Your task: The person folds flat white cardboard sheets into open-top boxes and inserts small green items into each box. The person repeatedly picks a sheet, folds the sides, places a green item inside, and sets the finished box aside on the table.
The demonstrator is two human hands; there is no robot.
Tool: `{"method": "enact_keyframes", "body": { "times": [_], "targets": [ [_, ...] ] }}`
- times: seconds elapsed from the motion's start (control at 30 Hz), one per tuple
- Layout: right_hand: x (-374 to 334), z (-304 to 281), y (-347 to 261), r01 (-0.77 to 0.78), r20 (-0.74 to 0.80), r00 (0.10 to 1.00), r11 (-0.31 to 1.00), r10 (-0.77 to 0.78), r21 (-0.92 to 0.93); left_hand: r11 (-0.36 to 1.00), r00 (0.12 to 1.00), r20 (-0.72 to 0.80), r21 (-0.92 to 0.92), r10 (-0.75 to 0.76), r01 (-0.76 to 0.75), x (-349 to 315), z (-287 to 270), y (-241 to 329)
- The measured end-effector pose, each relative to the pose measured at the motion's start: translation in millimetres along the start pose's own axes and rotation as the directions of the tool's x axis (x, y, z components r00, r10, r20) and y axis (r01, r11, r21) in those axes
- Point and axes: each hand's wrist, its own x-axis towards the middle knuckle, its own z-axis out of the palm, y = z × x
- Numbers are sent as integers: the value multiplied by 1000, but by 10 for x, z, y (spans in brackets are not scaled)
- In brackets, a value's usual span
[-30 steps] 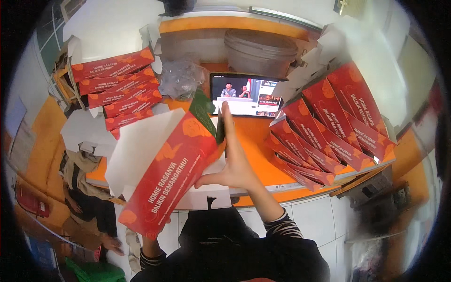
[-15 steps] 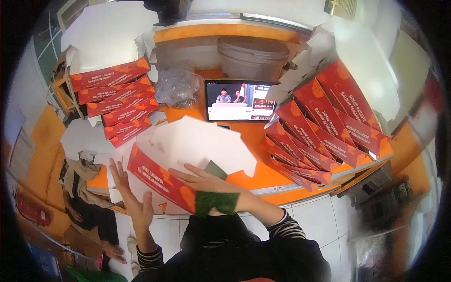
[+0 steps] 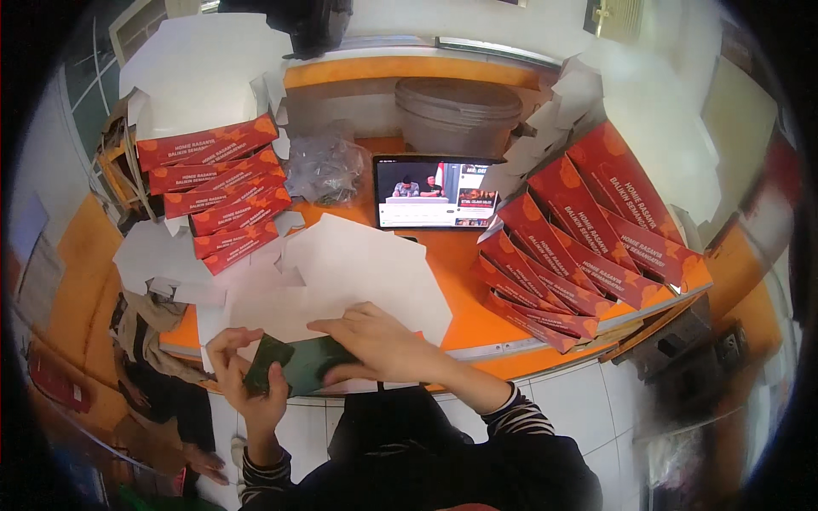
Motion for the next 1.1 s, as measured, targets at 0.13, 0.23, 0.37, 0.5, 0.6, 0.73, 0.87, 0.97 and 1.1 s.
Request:
{"method": "enact_keyframes", "body": {
  "times": [0.13, 0.23, 0.37, 0.5, 0.6, 0.73, 0.87, 0.97, 1.1],
  "targets": [
    [-37, 81, 135, 114, -178, 981, 973, -78, 201, 1000, 995, 101, -21, -13, 15, 28, -11, 63],
    [-13, -14, 32, 59, -185, 983, 947, 0, 315, 994, 994, 97, -87, -59, 68, 59, 19, 85],
    [46, -106, -91, 103, -219, 975, 940, -31, 326, 995, 966, 242, -11, -95, 101, 162, 6, 191],
    [74, -86, -128, 215, -249, 956, 947, -154, 240, 998, 889, 454, 27, -68, 62, 161, -31, 238],
    [103, -23, -181, 292, -348, 899, 956, -267, 21, 987, 902, 406, -1, -148, 163, 72, -45, 121],
    [41, 20, -333, 253, -558, 722, 906, -410, -339, 944, 944, 178, -136, -276, 302, -32, 6, -25],
    [-174, 26, -330, -42, -664, 727, 955, -172, -294, 885, 915, 133, -235, -380, 402, -115, -63, -79],
    [-201, -24, -359, -241, -609, 783, 965, 127, -108, 923, 942, 182, -216, -283, 319, -145, -114, -82],
    [-238, 198, -244, -32, -719, 652, 956, 241, 291, 873, 921, 5, -315, -390, 372, -226, -30, -50]
  ]
}}
